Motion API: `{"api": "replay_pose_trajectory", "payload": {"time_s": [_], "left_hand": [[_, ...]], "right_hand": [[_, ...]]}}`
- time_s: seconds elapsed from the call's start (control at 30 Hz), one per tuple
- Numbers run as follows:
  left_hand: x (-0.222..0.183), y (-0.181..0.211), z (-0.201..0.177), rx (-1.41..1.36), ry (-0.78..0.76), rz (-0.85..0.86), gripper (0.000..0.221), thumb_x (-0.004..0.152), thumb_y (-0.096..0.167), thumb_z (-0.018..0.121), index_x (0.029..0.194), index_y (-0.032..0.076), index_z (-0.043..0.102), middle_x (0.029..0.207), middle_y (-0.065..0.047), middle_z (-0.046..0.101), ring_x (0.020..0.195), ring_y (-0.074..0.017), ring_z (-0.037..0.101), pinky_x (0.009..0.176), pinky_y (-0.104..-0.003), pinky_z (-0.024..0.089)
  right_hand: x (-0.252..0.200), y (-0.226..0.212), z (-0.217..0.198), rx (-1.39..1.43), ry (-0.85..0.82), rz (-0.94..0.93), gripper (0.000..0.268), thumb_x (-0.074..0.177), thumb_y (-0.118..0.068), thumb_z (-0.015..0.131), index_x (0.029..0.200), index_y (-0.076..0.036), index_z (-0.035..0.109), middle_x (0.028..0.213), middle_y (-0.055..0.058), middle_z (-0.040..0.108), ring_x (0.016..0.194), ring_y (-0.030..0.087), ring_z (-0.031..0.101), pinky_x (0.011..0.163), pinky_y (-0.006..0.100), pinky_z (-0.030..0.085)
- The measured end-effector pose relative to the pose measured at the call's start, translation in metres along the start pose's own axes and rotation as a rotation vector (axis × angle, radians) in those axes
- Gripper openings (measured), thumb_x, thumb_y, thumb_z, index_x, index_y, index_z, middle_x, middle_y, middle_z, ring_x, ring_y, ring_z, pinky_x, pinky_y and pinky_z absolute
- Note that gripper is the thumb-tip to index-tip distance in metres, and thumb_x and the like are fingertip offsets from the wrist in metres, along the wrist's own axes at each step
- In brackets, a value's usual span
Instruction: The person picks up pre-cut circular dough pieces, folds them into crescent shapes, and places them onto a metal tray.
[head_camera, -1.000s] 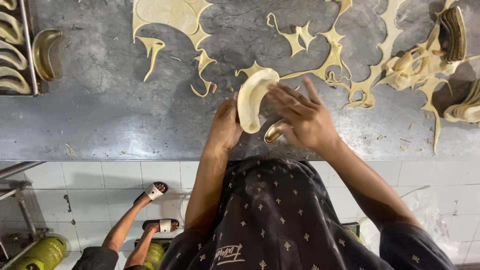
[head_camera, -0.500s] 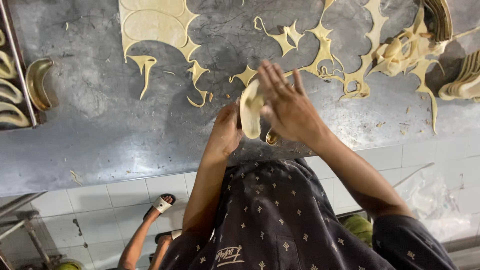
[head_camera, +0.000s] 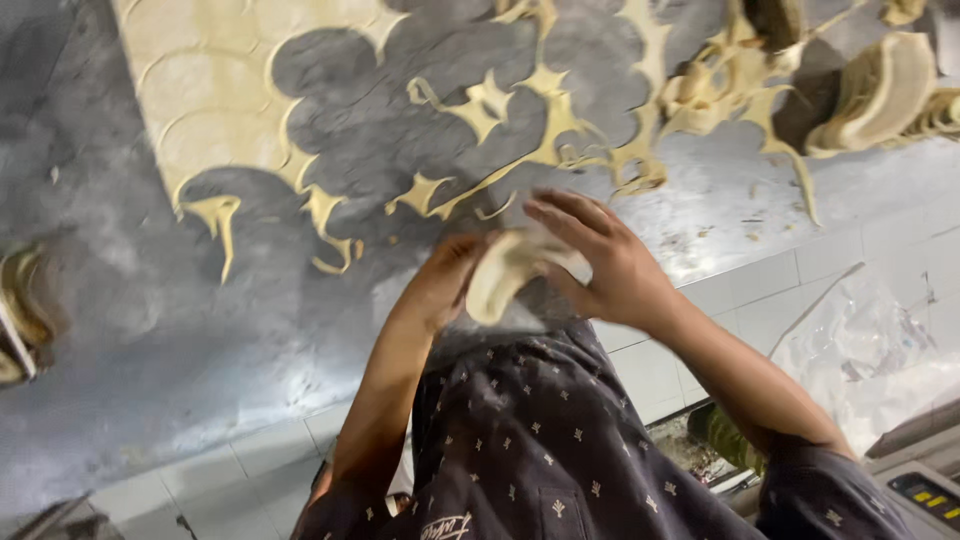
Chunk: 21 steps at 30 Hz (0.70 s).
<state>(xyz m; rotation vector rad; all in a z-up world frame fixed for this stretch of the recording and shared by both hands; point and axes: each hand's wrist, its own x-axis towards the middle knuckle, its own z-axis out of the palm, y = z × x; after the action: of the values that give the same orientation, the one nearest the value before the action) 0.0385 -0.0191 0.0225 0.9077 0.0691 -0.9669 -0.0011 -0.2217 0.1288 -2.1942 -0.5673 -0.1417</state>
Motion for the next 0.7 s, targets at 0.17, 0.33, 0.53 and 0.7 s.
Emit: {"api": "replay_pose_trajectory", "payload": {"time_s": [0.17,0.33,0.53,0.7], "left_hand": [[0.042,-0.004,0.061,0.16,-0.117,-0.121,0.044,0.089,0.021,0.071,0.127,0.006,0.055,0.076,-0.017,0.071,0.054,-0.0175,0.068,0.04,-0.024,0.054],[0.073,-0.004,0.118,0.861,0.005,0.16,0.034,0.094,0.03,0.064,0.125,0.018,0.058,0.097,-0.007,0.074,0.086,-0.0198,0.074,0.059,-0.028,0.06],[0.075,-0.064,0.108,1.648,0.228,0.414,0.045,0.094,0.029,0.062,0.136,0.013,0.058,0.155,-0.012,0.033,0.146,-0.034,0.025,0.113,-0.055,0.03],[0.075,-0.101,0.129,1.707,0.374,0.481,0.042,0.096,0.024,0.06,0.136,0.011,0.057,0.154,-0.013,0.037,0.144,-0.033,0.032,0.115,-0.053,0.03]], "right_hand": [[-0.045,0.048,-0.052,0.229,-0.21,0.426,0.022,0.08,-0.027,0.078,0.095,-0.013,0.071,0.082,0.003,0.071,0.077,0.024,0.073,0.072,0.036,0.06],[-0.068,0.103,-0.159,0.032,-0.27,0.643,0.036,0.074,-0.006,0.066,0.11,-0.005,0.07,0.087,0.022,0.071,0.077,0.039,0.07,0.068,0.048,0.059],[-0.11,0.299,-0.335,-0.663,0.224,0.657,0.025,0.085,0.009,0.054,0.074,-0.005,0.037,0.066,0.006,0.039,0.062,0.017,0.029,0.054,0.039,0.021],[-0.081,0.326,-0.334,-0.564,0.049,0.69,0.018,0.087,-0.004,0.057,0.091,-0.006,0.04,0.081,0.01,0.044,0.073,0.023,0.036,0.063,0.042,0.027]]}}
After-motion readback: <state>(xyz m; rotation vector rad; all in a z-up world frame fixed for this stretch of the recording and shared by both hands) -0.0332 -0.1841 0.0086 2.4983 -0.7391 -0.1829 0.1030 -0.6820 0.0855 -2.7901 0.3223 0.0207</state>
